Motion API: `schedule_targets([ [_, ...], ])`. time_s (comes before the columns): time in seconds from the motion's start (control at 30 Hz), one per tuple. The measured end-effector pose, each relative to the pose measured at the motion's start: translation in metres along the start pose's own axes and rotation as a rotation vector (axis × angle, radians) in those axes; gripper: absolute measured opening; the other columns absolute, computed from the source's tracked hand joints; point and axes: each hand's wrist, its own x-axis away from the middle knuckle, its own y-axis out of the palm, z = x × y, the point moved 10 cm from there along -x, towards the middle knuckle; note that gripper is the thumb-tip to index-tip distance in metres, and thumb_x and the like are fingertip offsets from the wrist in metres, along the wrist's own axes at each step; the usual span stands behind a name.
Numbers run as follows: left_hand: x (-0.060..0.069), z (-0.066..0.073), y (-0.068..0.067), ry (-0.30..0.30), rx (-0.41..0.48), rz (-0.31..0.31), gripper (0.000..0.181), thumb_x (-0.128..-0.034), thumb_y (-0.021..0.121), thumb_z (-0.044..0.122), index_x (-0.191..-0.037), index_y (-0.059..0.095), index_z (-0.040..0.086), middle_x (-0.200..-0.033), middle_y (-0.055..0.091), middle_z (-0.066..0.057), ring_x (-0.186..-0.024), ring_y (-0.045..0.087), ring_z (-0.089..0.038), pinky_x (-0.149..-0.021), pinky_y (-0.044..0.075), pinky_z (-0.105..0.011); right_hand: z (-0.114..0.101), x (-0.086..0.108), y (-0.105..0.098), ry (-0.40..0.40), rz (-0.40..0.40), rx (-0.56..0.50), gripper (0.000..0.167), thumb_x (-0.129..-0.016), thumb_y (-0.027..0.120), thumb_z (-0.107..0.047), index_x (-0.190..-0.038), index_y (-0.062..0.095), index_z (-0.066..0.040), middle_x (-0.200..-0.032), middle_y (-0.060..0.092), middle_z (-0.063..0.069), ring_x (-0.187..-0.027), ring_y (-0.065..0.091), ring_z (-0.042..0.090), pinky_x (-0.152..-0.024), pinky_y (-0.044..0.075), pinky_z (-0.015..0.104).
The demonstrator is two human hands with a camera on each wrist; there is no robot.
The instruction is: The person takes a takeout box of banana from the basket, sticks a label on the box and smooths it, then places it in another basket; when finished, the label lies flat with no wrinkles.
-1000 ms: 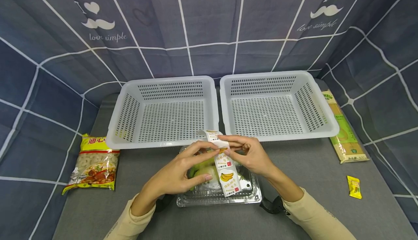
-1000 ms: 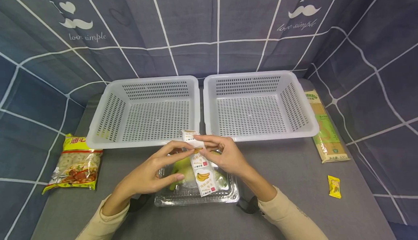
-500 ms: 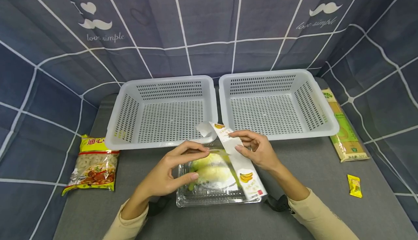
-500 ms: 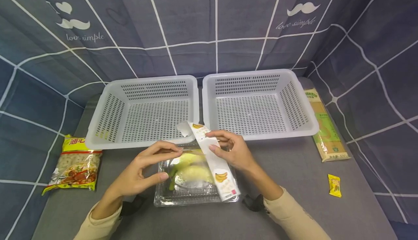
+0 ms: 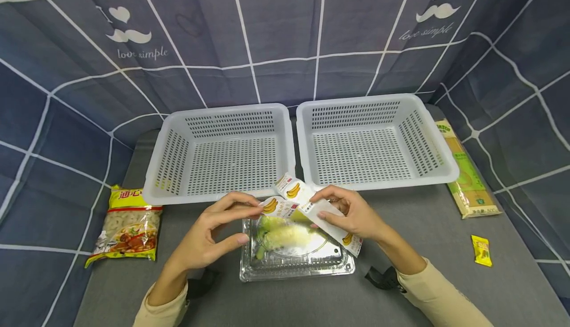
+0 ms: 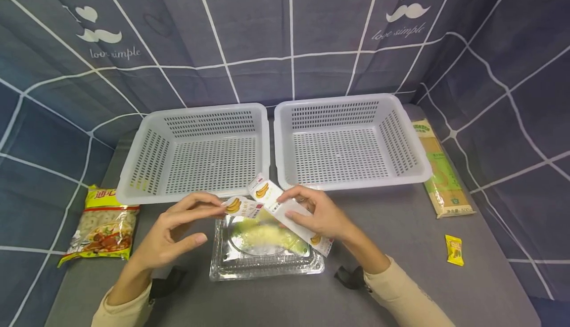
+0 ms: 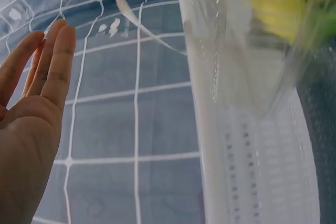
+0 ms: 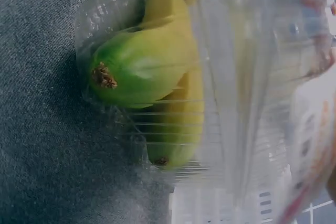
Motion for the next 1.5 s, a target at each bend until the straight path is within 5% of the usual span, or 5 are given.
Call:
schedule_targets([
  [0.33, 0.020, 0.006, -0.022, 0.042, 0.180, 0.057, 0.041, -0.0904, 0.056, -0.014, -0.130, 0.049, -0.020, -0.134, 0.045, -0.026, -0.122, 0.055, -0.027, -0.101, 0.050, -0.035, -0.020, 0.034, 0.076, -0.135, -0.717, -0.066, 0.033, -0.097, 0.052, 0.004, -0.130, 0.055, 0.003, -0.121, 0.063, 0.021, -0.076, 0.062, 0.003, -0.065, 0.056, 0.022],
  [0.53, 0.020, 0.004, -0.021, 0.016, 0.152, 0.041, 0.043, -0.0892, 0.057, -0.015, -0.131, 0.049, -0.019, -0.133, 0.046, -0.026, -0.122, 0.055, -0.027, -0.101, 0.050, -0.034, -0.003, 0.033, 0.073, 0.029, -0.698, -0.157, 0.050, -0.097, 0.051, 0.004, -0.146, 0.039, 0.003, -0.129, 0.059, 0.027, -0.091, 0.070, 0.016, -0.067, 0.060, 0.029],
  [0.93, 0.019, 0.001, -0.017, -0.026, 0.120, 0.018, 0.044, -0.0889, 0.056, -0.016, -0.133, 0.049, -0.016, -0.133, 0.046, -0.026, -0.121, 0.057, -0.024, -0.100, 0.050, -0.033, -0.009, 0.033, 0.082, -0.072, -0.765, -0.053, 0.049, -0.098, 0.049, 0.003, -0.146, 0.040, 0.003, -0.124, 0.065, 0.020, -0.086, 0.066, 0.004, -0.068, 0.054, 0.021],
  [1.27, 0.019, -0.001, -0.012, -0.022, 0.138, -0.006, 0.045, -0.0875, 0.056, -0.018, -0.132, 0.051, -0.015, -0.132, 0.046, -0.027, -0.118, 0.058, -0.026, -0.097, 0.052, -0.035, -0.019, 0.035, 0.092, -0.221, -0.821, 0.147, 0.041, -0.098, 0.050, 0.002, -0.139, 0.051, 0.003, -0.133, 0.062, 0.012, -0.052, 0.023, -0.006, -0.075, 0.051, 0.016],
  [1.5, 0.020, -0.001, -0.012, -0.022, 0.134, -0.013, 0.046, -0.0866, 0.057, -0.019, -0.132, 0.051, -0.014, -0.132, 0.046, -0.026, -0.118, 0.058, -0.025, -0.097, 0.052, -0.035, -0.020, 0.041, 0.094, -0.198, -0.801, 0.214, 0.041, -0.099, 0.049, -0.003, -0.140, 0.051, -0.004, -0.140, 0.058, 0.008, -0.115, 0.058, 0.003, -0.100, 0.048, 0.024],
])
